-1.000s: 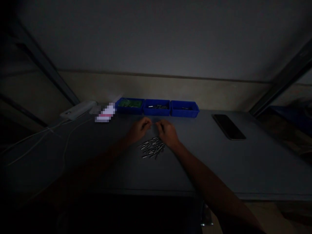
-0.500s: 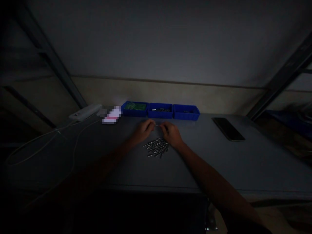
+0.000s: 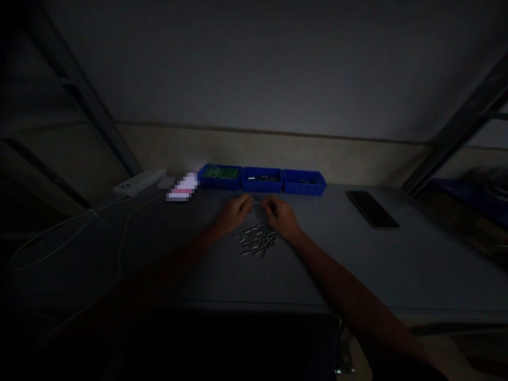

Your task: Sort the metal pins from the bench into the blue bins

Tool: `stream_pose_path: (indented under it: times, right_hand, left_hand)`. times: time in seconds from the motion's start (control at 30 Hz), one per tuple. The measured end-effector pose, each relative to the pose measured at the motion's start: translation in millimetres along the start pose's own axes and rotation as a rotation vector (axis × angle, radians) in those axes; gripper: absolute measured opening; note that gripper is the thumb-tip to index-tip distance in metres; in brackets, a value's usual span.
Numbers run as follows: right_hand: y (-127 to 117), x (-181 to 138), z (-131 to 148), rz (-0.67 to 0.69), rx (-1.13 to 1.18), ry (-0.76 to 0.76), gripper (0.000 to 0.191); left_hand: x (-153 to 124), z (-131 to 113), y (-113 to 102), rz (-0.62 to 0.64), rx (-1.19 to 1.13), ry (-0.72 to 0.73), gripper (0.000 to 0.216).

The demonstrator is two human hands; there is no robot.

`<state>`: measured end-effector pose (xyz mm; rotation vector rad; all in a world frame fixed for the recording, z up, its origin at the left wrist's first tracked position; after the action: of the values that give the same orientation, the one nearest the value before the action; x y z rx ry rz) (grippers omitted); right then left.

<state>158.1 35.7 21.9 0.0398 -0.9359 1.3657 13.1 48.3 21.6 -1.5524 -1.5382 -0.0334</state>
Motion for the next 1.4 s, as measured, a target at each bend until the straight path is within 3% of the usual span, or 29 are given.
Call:
stream_pose_path:
  times: [0.13,0.43,0.8,1.0,1.17,1.4]
  right_hand:
    - [-2,0,3,-0.005,-0.001,-0.037,0.019]
    - [-5,2,-3,-0.003,-0.062,-0.018,0.028]
    - [-3,1,-9,-0.003,-0.128,-0.012,0.029]
    - [1,0,-7,0.022,-0.229,-0.051,0.023]
    - [-1,2,-13,-0.026,-0.307,-0.033,0.020]
    - [-3,3,-10,0.005,-0.182,-0.030,0.023]
  left_hand:
    - [-1,0,1,-0.002,-0.040,-0.020,0.033]
    - [-2,-2,2,0.019,-0.091,-0.010,0.014]
    - [0,-1,0,-0.001,0.044,-0.040,0.026]
    - [0,0,1,0.020,0.009,-0.035,0.026]
    - [-1,-2,0,-0.001,-0.081,-0.014,0.014]
    - [0,2,-1,0.001,-0.057,-0.001,0.011]
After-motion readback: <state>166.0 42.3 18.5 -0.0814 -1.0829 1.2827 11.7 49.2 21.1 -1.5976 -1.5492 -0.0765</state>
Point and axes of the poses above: each hand's wrist, its own x-axis towards the middle knuckle, its own y-axis out of the palm, z = x × y, the point moved 5 cm from there along x, towards the middle knuckle, and after that the axes turned 8 degrees about -z, right-handed, at the moved point
